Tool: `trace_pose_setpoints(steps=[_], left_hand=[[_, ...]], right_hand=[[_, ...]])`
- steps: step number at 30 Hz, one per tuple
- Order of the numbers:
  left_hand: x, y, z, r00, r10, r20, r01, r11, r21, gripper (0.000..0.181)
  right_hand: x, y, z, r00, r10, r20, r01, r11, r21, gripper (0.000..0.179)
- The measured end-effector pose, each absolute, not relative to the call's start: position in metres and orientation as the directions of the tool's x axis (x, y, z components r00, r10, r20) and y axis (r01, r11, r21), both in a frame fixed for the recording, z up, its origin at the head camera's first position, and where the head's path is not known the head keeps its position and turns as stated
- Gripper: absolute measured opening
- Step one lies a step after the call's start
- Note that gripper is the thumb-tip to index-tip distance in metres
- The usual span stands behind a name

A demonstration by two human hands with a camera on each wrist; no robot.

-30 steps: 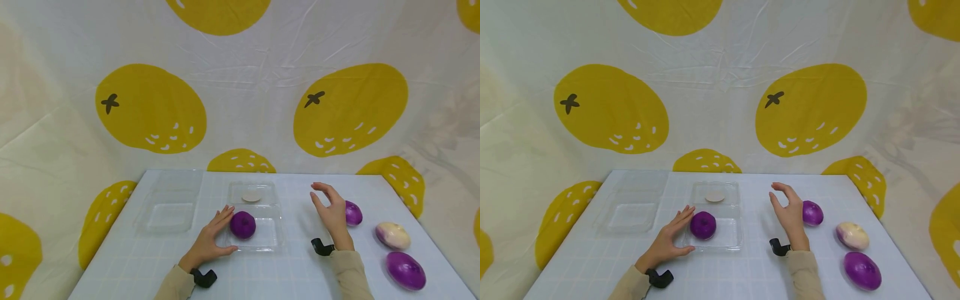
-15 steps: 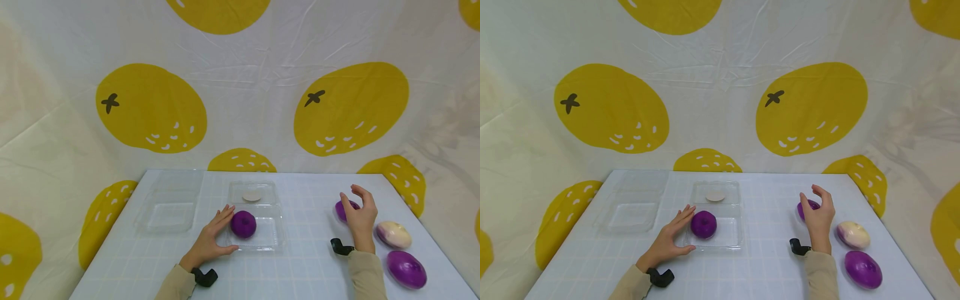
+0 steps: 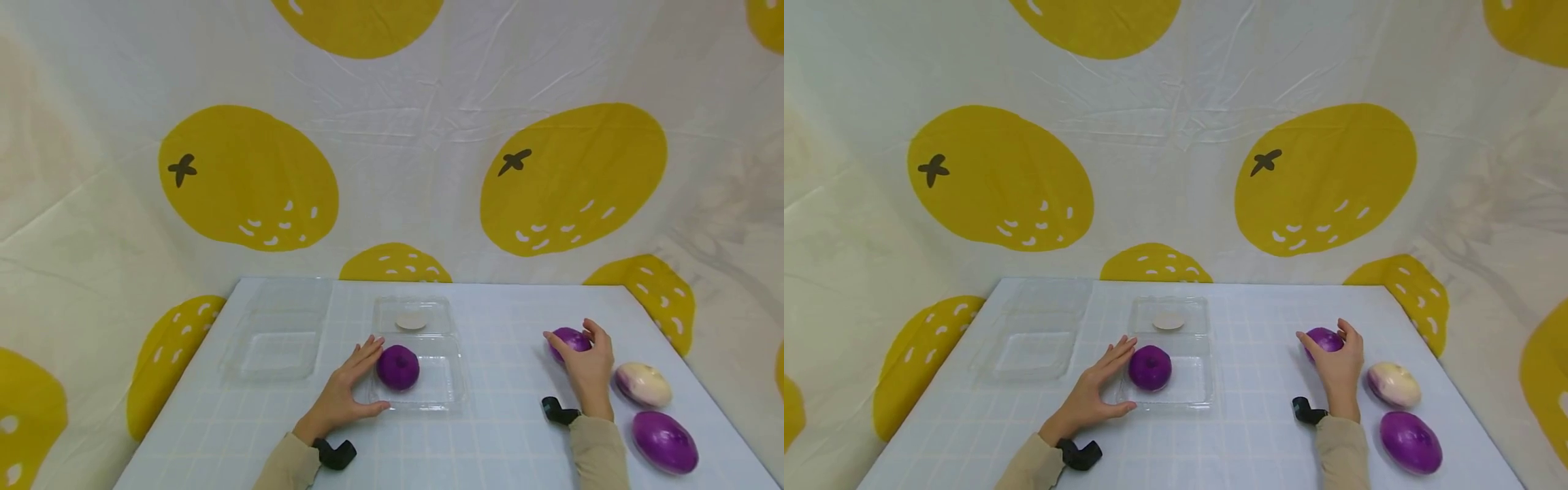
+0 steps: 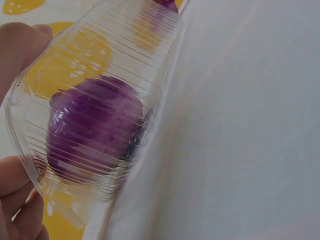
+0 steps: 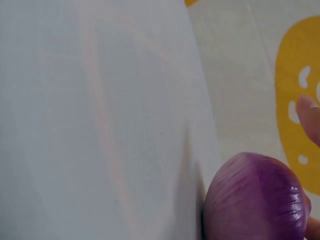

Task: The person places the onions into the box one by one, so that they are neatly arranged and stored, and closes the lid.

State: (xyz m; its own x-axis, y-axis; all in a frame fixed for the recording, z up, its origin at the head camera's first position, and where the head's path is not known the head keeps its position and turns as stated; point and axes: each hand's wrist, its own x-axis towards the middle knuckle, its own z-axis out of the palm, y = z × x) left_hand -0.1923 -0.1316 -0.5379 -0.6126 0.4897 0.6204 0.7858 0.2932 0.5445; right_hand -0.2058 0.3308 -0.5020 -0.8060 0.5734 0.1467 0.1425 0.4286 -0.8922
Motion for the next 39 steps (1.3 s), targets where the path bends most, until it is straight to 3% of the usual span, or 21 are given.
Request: trace_pose_setpoints(steps=[10, 39], left_hand=[[-0.192, -0.129, -0.536, -0.62, 0.495, 0.608, 0.778, 0.292, 0.556, 0.09], [-0.194, -0.13, -0.541, -0.613, 0.492, 0.618, 0.785, 0.292, 0.547, 0.089]], right_hand=[[-0.201, 0.345, -0.513, -0.89, 0.455, -0.027, 0.241, 0.421, -0.874, 0.108], [-0.205, 0.341, -0.501, -0.906, 0.418, -0.062, 0.256, 0.426, -0.868, 0.105]])
